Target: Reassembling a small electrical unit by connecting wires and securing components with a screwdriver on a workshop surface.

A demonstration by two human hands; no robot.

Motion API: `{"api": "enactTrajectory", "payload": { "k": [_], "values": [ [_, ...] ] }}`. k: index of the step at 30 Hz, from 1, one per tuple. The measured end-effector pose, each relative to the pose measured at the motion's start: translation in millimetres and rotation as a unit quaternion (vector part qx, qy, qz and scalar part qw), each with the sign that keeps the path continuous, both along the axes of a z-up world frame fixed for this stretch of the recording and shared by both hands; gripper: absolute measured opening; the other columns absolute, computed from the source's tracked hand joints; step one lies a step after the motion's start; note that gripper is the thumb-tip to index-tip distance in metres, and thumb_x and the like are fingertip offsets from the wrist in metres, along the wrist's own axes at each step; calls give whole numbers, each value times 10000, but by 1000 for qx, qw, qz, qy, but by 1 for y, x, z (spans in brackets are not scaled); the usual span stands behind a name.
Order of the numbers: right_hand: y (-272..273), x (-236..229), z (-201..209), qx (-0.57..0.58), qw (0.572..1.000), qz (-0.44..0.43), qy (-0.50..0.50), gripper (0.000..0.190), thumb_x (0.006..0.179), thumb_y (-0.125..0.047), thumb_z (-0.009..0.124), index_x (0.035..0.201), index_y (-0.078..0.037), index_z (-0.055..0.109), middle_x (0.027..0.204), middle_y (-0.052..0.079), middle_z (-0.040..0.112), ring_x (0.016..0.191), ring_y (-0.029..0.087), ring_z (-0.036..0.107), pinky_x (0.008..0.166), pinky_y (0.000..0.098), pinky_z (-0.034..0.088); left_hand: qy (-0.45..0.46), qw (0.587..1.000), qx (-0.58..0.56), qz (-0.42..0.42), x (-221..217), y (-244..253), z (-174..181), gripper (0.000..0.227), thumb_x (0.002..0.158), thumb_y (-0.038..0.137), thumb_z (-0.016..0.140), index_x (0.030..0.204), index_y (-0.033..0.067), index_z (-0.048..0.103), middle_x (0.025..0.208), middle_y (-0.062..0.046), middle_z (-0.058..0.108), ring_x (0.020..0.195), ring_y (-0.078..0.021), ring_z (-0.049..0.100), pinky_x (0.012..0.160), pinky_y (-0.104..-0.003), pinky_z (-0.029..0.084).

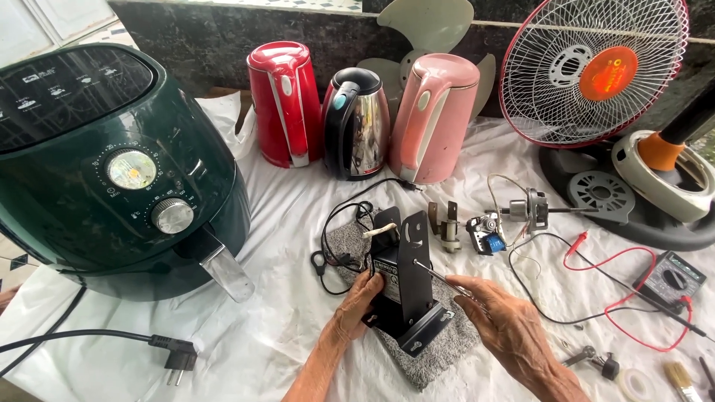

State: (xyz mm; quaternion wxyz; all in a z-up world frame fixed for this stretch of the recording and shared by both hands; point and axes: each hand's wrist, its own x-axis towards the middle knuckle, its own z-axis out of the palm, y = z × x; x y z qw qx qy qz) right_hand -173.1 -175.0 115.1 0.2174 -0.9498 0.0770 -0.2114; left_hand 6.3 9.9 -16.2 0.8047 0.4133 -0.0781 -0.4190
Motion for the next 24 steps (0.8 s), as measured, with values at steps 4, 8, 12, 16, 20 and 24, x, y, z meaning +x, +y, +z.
{"api": "enactTrajectory", "payload": {
  "k": [4,8,12,16,20,24],
  "values": [
    [-2,1,3,-43,999,3,-2,416,916,-328,659,1330,-345,628,1189,-33,769,658,120,757,557,287,605,6,1000,21,2,-3,1,16,659,860,420,666,1449,151,544,1341,-60,663,1240,-221,640,977,-370,561],
    [-7,3,8,-84,996,22,-4,395,917,-330,663,1311,-353,634,1112,-49,789,802,137,778,571,321,594,-18,999,-27,-4,3,-3,-5,580,918,382,651,1423,118,548,1281,-74,672,1183,-234,662,930,-365,588],
    [-11,4,17,-46,997,50,19,395,920,-298,654,1315,-308,648,1107,-70,813,657,133,785,548,299,588,-28,999,-22,-8,3,-4,-12,498,931,371,666,1350,112,594,1167,-52,700,1067,-207,704,847,-341,618],
    [-16,-1,18,-71,996,56,15,402,924,-263,646,1322,-310,653,1199,-100,783,920,121,797,654,292,588,-41,999,-18,-14,4,-4,-10,583,887,400,695,1379,109,582,1216,-64,706,1098,-216,702,879,-350,608],
    [-14,-10,21,-79,995,67,-17,384,921,-247,660,1303,-289,660,1138,-76,781,770,114,776,598,285,580,-57,997,-46,-15,7,-6,-10,503,931,370,672,1343,93,589,1186,-66,707,1082,-216,705,891,-349,614],
    [-5,-25,8,-61,994,83,42,340,890,-291,691,1230,-286,699,1122,-37,815,571,99,804,512,294,667,-34,999,-40,-10,3,-1,0,450,950,354,663,1314,96,606,1146,-54,714,1041,-201,711,857,-328,609]
  ]
}}
